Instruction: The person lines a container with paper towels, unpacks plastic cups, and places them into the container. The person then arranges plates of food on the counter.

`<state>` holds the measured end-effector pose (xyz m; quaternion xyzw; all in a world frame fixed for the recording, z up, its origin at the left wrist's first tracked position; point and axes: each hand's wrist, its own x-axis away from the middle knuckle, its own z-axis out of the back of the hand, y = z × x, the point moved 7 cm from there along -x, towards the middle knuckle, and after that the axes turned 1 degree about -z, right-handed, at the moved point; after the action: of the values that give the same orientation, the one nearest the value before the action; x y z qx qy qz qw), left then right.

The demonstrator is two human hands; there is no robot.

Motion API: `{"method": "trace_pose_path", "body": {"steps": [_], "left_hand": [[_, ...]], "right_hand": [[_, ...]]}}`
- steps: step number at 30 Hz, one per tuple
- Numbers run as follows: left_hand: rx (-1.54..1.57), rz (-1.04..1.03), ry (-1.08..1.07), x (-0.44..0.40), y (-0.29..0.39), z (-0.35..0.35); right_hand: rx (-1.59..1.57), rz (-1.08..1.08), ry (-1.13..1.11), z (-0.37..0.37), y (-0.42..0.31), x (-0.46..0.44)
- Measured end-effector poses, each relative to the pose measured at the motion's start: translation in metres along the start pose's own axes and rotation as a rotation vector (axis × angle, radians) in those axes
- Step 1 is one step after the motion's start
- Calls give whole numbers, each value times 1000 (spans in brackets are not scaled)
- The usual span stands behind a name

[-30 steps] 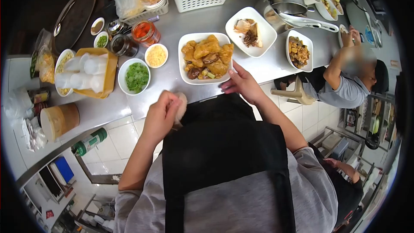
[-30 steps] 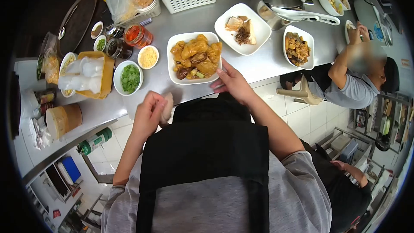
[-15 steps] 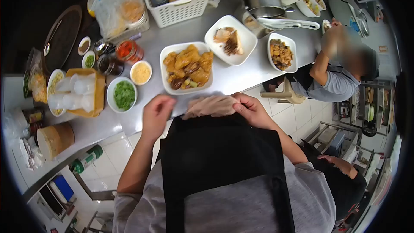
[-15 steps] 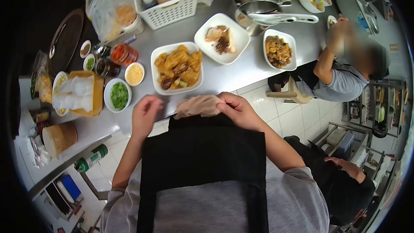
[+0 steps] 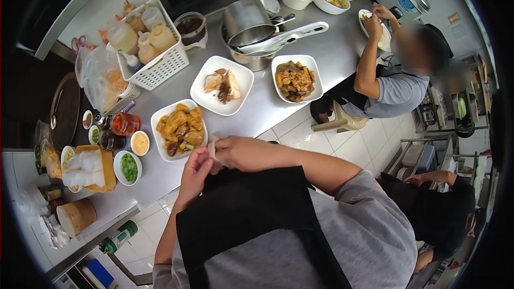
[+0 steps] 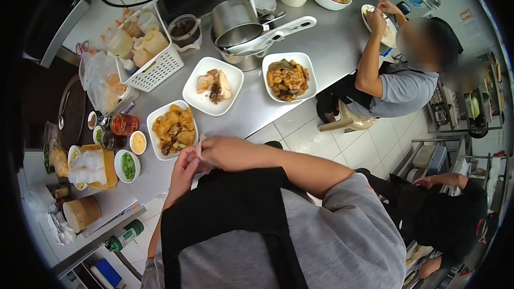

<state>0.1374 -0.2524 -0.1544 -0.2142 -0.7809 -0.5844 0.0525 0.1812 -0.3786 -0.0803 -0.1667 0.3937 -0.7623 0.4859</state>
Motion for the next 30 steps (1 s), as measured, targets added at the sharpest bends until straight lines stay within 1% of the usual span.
{"method": "trace_pose_path", "body": {"steps": [1, 3, 4, 5, 6, 7, 8, 9, 10, 11, 12, 14, 16, 18, 19, 20, 21, 22, 24, 25, 26, 27, 28, 30], "left_hand": [[-31, 14, 5, -5, 3, -5], [-86, 6, -25, -12, 2, -17], [-87, 6, -17, -15, 1, -22], [-264, 6, -41, -18, -1, -28], [-441, 8, -61, -21, -3, -33], [-524, -70, -21, -28, -9, -33], [-523, -65, 0, -33, -8, -37], [-586, -58, 35, -39, -7, -41], [-651, -49, 71, -40, -7, -45], [-653, -45, 91, -38, -7, -49], [-764, -148, 111, -39, 0, -57], [-987, -347, 138, -37, 12, -73], [-975, -386, 165, -28, 17, -78], [-912, -412, 136, -16, 16, -72], [-909, -413, 139, -9, 15, -66], [-890, -417, 185, 0, 15, -56], [-872, -421, 230, 10, 17, -46], [-870, -420, 233, 18, 18, -37], [-1035, -543, 517, 44, 33, -10], [-1033, -536, 518, 49, 33, 4], [-1050, -582, 674, 59, 36, 24], [-1065, -623, 833, 70, 38, 40], [-1069, -603, 841, 72, 33, 52], [-831, -616, 955, 77, 27, 88]], "right_hand": [[159, -127, -99, 14, 1, 6], [222, -301, -129, 51, 19, 20], [322, -265, 3, 82, 28, 26], [250, -373, 147, 134, 22, 27], [363, -531, 231, 177, 29, 30], [545, -431, 358, 221, 27, 27], [766, -516, 276, 252, 63, 20], [857, -656, 238, 279, 82, 15], [937, -750, 134, 295, 106, 5], [987, -796, 51, 302, 140, -7], [988, -777, 53, 304, 159, -16], [900, -843, -49, 298, 191, -22], [957, -840, -26, 305, 192, -27], [1018, -841, -3, 314, 183, -27], [1031, -793, -6, 320, 164, -24], [1039, -745, -12, 325, 148, -22], [1059, -668, 41, 333, 139, -17], [1077, -592, 95, 340, 121, -13], [1021, -509, 254, 347, 74, 7], [941, -394, 366, 350, 59, 23], [853, -279, 474, 354, 45, 42], [808, -286, 623, 353, 29, 63], [752, -293, 769, 344, 12, 85], [581, -255, 974, 316, -7, 127]]}}
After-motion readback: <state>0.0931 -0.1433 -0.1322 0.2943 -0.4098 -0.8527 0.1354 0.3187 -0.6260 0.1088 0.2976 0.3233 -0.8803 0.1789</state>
